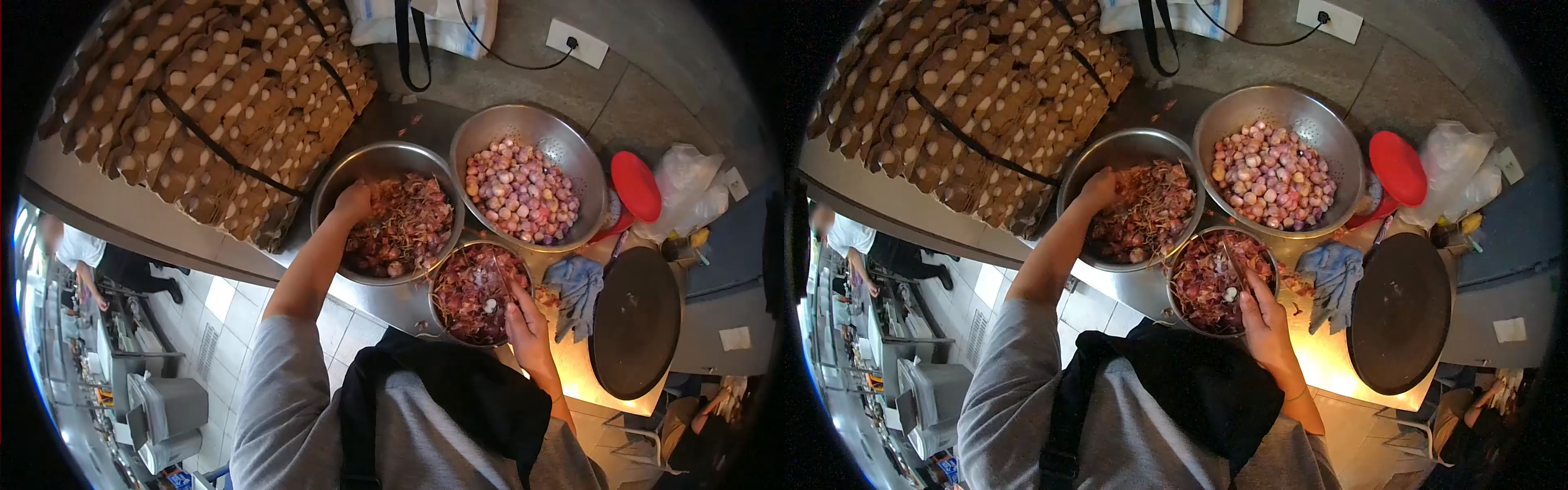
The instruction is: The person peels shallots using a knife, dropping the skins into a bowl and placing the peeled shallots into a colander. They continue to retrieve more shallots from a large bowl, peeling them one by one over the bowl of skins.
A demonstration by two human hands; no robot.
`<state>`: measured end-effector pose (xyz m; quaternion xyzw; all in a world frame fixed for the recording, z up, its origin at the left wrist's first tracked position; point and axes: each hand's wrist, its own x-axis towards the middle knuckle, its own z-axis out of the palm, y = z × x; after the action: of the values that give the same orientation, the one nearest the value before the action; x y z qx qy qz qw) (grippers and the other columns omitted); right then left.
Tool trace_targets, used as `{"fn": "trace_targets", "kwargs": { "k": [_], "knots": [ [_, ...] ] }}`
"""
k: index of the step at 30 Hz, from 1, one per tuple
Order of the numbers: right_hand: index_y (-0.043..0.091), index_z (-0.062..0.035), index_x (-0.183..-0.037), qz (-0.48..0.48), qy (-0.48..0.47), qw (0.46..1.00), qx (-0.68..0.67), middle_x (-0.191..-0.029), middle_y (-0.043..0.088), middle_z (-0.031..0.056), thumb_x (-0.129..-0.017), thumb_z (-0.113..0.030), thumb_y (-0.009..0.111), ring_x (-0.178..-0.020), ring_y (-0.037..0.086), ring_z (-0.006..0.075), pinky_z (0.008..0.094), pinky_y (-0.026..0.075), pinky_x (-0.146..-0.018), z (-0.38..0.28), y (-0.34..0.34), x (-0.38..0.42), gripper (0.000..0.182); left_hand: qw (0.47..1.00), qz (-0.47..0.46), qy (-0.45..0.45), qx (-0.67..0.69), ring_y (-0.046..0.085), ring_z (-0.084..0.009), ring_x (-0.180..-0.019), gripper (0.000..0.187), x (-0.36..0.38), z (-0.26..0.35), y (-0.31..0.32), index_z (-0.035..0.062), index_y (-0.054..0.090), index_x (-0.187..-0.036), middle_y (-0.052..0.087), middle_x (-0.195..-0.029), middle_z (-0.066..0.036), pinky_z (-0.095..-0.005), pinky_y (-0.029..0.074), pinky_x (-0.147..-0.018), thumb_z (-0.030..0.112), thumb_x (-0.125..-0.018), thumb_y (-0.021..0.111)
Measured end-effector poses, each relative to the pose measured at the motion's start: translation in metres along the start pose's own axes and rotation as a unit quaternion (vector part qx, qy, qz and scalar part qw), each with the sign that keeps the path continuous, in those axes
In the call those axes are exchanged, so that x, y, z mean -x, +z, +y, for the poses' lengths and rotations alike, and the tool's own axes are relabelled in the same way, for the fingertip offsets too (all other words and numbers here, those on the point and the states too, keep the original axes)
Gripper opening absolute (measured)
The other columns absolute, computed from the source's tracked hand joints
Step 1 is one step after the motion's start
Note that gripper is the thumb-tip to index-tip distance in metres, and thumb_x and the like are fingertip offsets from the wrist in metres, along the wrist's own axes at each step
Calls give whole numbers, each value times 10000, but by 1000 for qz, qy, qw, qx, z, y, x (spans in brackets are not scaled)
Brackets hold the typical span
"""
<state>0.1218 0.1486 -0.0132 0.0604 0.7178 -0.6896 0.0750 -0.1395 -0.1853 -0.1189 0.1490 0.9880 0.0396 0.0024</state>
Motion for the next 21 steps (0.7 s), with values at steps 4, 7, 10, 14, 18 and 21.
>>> {"fn": "trace_targets", "kwargs": {
  "k": [4,7,10,14,18,21],
  "knots": [
    [391,-31,-1265,4,12,1000,-23,-713,434,-42,-906,-129,427,-586,351,34,168,316,-519,-6,-4,4,374,968,-74,-25,240,565,-240,-868,309,3,15,-33,59,543,-898,582,-894,-106,-346,449,-766,165,-655,702],
    [371,-41,-1282,-7,-1,998,-64,-719,446,-40,-909,-127,415,-580,342,31,166,307,-516,-7,-5,4,385,838,-82,-50,537,561,-182,-890,287,23,43,-62,45,512,-974,580,-919,-66,-306,460,-760,112,-734,654],
    [323,-58,-1316,-52,-19,992,-113,-765,449,-43,-913,-125,400,-562,306,26,156,273,-500,-7,-5,3,415,671,-142,-26,728,543,-144,-868,267,54,105,-110,76,499,-1042,568,-907,-47,-281,451,-743,120,-801,606],
    [325,-47,-1314,-83,-63,990,-98,-935,512,21,-902,-126,430,-682,472,87,197,399,-622,-6,-1,3,433,533,-209,17,820,549,-117,-848,270,95,166,-119,108,504,-1058,578,-913,-29,-245,454,-723,138,-807,597],
    [345,-24,-1295,-62,-126,990,19,-1239,429,110,-894,-135,443,-1100,420,179,265,303,-918,-14,0,6,428,465,-202,-12,862,552,-104,-865,270,118,207,-110,57,496,-1052,577,-962,-19,-244,448,-738,125,-810,595],
    [352,-16,-1287,-52,-168,981,88,-1302,405,128,-890,-139,449,-1184,404,187,270,284,-970,-14,-5,9,427,479,-158,-37,863,537,-97,-866,249,124,214,-104,48,508,-1044,564,-956,-17,-250,453,-762,74,-810,590]
  ]
}}
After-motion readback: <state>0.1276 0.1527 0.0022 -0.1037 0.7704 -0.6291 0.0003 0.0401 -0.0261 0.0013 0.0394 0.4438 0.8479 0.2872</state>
